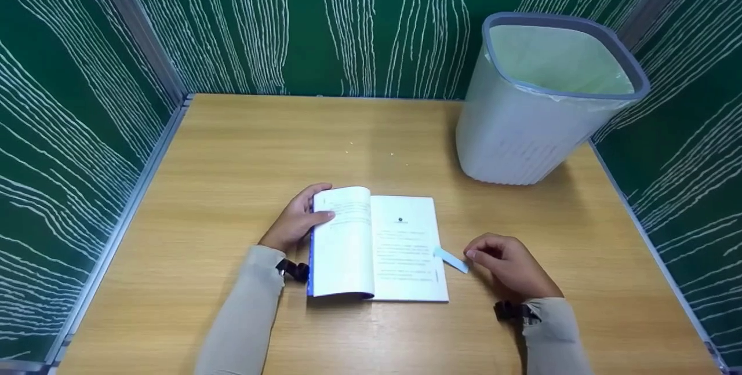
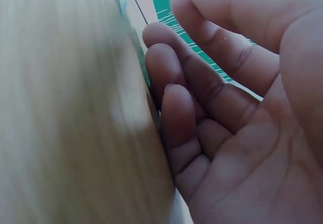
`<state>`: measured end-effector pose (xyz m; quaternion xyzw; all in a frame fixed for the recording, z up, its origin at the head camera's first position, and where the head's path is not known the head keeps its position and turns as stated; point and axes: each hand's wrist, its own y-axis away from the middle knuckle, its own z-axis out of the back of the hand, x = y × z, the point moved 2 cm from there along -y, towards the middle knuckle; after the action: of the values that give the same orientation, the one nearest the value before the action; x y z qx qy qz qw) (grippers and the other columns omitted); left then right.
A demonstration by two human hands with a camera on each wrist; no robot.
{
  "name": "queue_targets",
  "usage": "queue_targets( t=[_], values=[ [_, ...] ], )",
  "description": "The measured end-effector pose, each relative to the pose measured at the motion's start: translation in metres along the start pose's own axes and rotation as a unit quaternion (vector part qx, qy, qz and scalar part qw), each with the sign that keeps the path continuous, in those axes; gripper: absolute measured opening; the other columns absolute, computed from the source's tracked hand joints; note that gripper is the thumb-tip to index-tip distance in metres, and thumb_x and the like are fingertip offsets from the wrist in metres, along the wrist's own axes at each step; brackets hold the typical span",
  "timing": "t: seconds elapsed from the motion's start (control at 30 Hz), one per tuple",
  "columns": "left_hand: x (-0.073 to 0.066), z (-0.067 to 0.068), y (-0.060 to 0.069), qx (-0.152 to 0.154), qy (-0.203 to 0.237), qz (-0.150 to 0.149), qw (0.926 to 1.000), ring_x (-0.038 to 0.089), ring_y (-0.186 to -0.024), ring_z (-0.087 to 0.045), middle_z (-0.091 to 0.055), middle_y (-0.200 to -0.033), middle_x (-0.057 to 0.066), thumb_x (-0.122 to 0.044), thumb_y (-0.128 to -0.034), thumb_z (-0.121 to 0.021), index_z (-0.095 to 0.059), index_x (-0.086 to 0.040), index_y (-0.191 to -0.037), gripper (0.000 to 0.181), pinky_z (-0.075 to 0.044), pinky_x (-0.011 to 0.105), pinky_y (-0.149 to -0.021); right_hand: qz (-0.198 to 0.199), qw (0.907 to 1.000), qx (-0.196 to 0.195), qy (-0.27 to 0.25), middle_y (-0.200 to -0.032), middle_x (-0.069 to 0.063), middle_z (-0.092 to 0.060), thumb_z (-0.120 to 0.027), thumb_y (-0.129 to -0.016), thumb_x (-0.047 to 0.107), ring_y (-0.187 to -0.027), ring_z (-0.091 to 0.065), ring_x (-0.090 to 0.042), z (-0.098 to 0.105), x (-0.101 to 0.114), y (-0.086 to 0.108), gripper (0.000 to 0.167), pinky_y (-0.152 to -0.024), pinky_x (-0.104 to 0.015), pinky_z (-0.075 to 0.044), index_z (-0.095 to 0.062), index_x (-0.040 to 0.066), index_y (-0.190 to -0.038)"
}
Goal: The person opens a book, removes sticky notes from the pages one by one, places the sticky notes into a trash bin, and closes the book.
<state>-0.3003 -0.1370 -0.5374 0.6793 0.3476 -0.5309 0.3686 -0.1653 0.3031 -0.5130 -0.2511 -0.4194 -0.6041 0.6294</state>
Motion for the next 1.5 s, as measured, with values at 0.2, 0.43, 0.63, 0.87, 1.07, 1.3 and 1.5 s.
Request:
queue_targets(
  t=[0.2, 0.43, 0.63, 0.87, 1.07, 1.3, 1.5],
  values=[
    [-0.001, -0.001, -0.001, 0.001, 0.001, -0.003, 1.0000, 0.024, -0.114, -0.069, -0.059, -0.142, 0.016, -0.007, -0.0931, -0.074, -0.038, -0.010, -0.156, 0.072, -0.061, 0.033, -0.086, -0.027, 0.9994, -0.003, 0.021, -0.105, 0.001, -0.073, -0.071, -0.098, 0.038, -0.096, -0.061, -0.024, 0.000, 0.002, 0.002, 0.018, -0.081, -0.028, -0.051, -0.076, 0.022, -0.102],
    [-0.002, -0.002, -0.001, 0.005, 0.002, -0.011, 0.9999, 0.024, -0.112, -0.070, -0.059, -0.141, 0.017, -0.005, -0.0939, -0.073, -0.035, -0.006, -0.158, 0.074, -0.061, 0.032, -0.084, -0.020, 0.9992, -0.009, 0.033, -0.100, 0.000, -0.072, -0.071, -0.098, 0.037, -0.088, -0.059, -0.023, -0.003, 0.007, 0.004, 0.015, -0.072, -0.027, -0.050, -0.076, 0.023, -0.099],
    [-0.001, -0.002, 0.000, 0.000, -0.002, -0.007, 1.0000, 0.023, -0.113, -0.068, -0.059, -0.141, 0.016, -0.007, -0.0935, -0.074, -0.036, -0.007, -0.158, 0.075, -0.060, 0.031, -0.085, -0.005, 0.9988, -0.005, 0.049, -0.094, 0.000, -0.070, -0.071, -0.097, 0.040, -0.082, -0.059, -0.021, -0.006, 0.009, 0.005, 0.017, -0.066, -0.026, -0.049, -0.075, 0.024, -0.096],
    [-0.001, -0.002, 0.001, -0.003, 0.003, 0.000, 1.0000, 0.024, -0.114, -0.069, -0.059, -0.142, 0.015, -0.008, -0.0930, -0.075, -0.038, -0.010, -0.156, 0.074, -0.061, 0.032, -0.085, -0.013, 0.9987, -0.014, 0.047, -0.092, -0.002, -0.069, -0.071, -0.097, 0.040, -0.080, -0.059, -0.021, -0.007, 0.010, 0.007, 0.017, -0.064, -0.027, -0.050, -0.075, 0.023, -0.098],
    [-0.002, -0.003, 0.001, -0.003, 0.009, 0.002, 0.9999, 0.026, -0.113, -0.070, -0.061, -0.140, 0.015, -0.009, -0.0931, -0.075, -0.038, -0.011, -0.156, 0.073, -0.062, 0.033, -0.083, -0.002, 0.9987, -0.021, 0.047, -0.091, 0.000, -0.069, -0.071, -0.098, 0.038, -0.079, -0.059, -0.020, -0.007, 0.012, 0.009, 0.015, -0.063, -0.027, -0.050, -0.075, 0.024, -0.098],
    [-0.002, -0.003, 0.002, -0.006, 0.002, 0.002, 1.0000, 0.023, -0.113, -0.069, -0.059, -0.142, 0.015, -0.009, -0.0929, -0.076, -0.036, -0.008, -0.158, 0.076, -0.061, 0.032, -0.083, 0.023, 0.9966, -0.027, 0.075, -0.100, 0.005, -0.069, -0.078, -0.092, 0.038, -0.088, -0.061, -0.017, -0.014, 0.014, 0.004, 0.020, -0.073, -0.025, -0.053, -0.076, 0.024, -0.107],
    [-0.001, -0.001, 0.003, -0.007, -0.004, -0.002, 1.0000, 0.022, -0.110, -0.070, -0.059, -0.142, 0.016, -0.006, -0.0938, -0.073, -0.036, -0.007, -0.157, 0.074, -0.060, 0.030, -0.083, 0.021, 0.9916, -0.013, 0.127, -0.100, 0.006, -0.062, -0.085, -0.087, 0.032, -0.088, -0.058, -0.016, -0.025, 0.017, -0.002, 0.027, -0.073, -0.025, -0.050, -0.075, 0.025, -0.110]
  ],
)
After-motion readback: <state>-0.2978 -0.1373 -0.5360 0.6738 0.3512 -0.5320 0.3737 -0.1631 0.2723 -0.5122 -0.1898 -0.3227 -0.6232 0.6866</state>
